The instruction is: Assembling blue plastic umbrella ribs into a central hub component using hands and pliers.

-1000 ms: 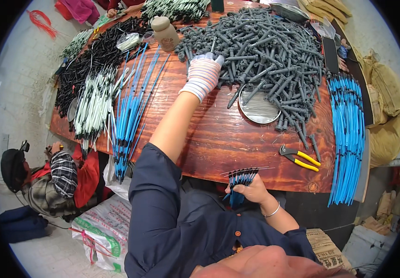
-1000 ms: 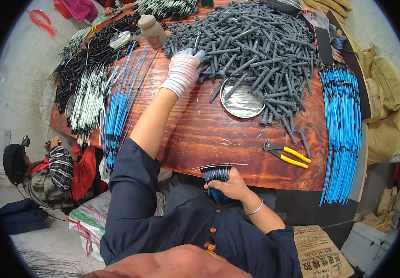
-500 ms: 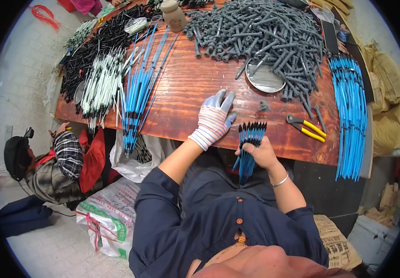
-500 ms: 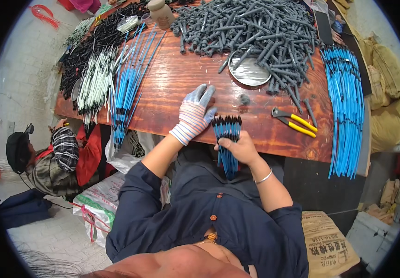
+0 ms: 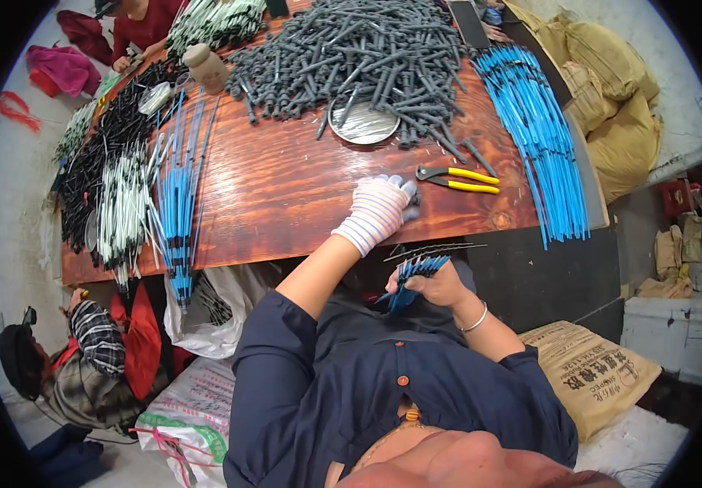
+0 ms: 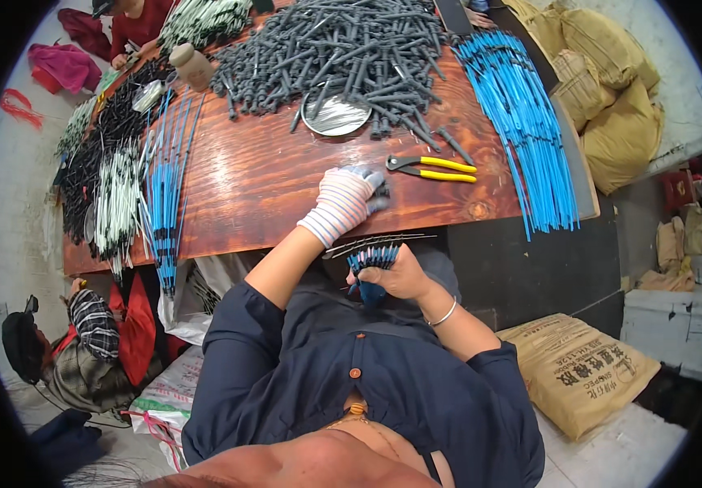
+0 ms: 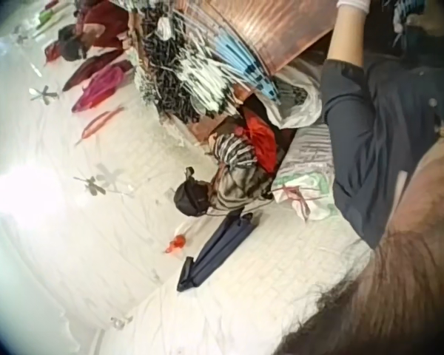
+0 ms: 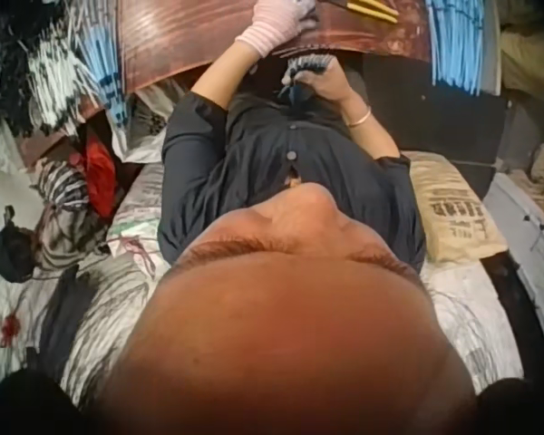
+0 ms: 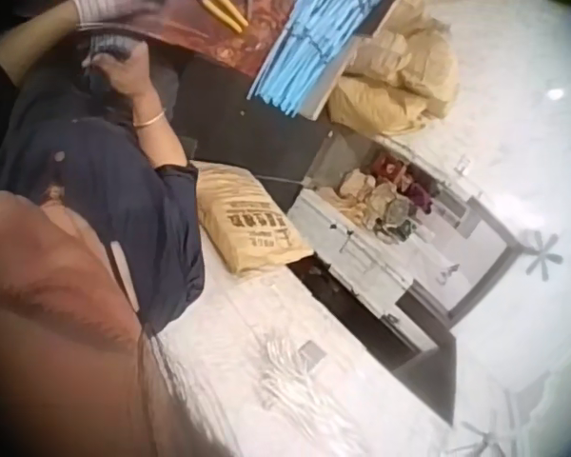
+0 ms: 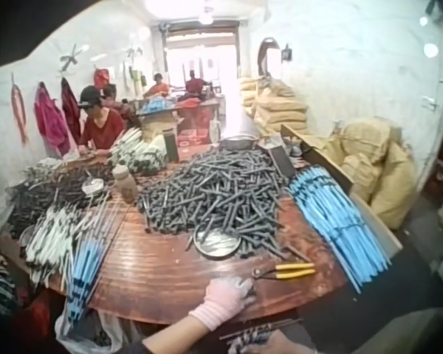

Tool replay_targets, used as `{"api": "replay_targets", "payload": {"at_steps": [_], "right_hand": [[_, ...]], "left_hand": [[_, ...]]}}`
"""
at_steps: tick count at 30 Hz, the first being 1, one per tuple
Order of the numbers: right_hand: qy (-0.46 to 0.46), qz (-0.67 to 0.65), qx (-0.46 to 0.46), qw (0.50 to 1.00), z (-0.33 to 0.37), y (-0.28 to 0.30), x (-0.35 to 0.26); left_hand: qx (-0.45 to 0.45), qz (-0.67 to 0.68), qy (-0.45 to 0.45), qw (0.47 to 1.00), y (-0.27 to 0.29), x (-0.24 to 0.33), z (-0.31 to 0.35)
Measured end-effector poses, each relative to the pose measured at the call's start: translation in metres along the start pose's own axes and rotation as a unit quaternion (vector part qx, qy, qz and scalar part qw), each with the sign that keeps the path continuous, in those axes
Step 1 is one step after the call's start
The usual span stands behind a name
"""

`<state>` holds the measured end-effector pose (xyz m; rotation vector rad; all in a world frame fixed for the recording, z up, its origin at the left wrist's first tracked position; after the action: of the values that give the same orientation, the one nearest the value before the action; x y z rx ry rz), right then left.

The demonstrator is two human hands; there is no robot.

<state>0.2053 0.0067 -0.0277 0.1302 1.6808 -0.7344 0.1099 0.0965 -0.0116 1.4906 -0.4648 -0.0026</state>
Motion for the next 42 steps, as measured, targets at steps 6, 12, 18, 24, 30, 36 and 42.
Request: {"api": "replay_targets", "payload": {"at_steps": [6, 12, 18, 24, 30, 36, 42], "right_hand": [[0.062, -0.030, 0.072, 0.995, 0.011, 0.022, -0.011], [0.033, -0.026, 0.028, 0.999, -0.017, 0.004, -0.002], [-0.078, -0.004, -0.018, 0.997, -0.048, -0.032, 0.019], [-0.098, 0.057, -0.055, 0.992, -0.070, -0.058, 0.035], [-0.124, 0.107, -0.059, 0.985, -0.083, -0.070, 0.045], [-0.131, 0.109, -0.064, 0.983, -0.089, -0.078, 0.053], [-0.149, 0.097, -0.063, 0.982, -0.089, -0.083, 0.058]], "left_hand": [[0.168, 0.402, 0.076, 0.897, 0.009, -0.039, 0.023], [0.286, 0.814, 0.116, 0.492, 0.032, -0.089, 0.113], [0.298, 0.879, 0.027, 0.372, 0.041, -0.078, 0.161], [0.222, 0.941, -0.038, 0.254, 0.023, -0.091, 0.188], [0.228, 0.911, -0.015, 0.345, 0.038, -0.090, 0.210], [0.253, 0.863, 0.015, 0.437, 0.045, -0.098, 0.225], [0.261, 0.845, 0.024, 0.466, 0.040, -0.097, 0.228]]}}
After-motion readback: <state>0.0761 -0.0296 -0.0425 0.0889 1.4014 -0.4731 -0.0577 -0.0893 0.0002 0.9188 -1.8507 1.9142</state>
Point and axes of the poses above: each hand's wrist, its own z-axis away from the middle knuckle, its own y-axis out of the back of the hand, x = y × z, the point moved 7 cm from there along -z, towards the middle knuckle, and after that the axes turned 5 degrees about -x, right-handed, at the moved point
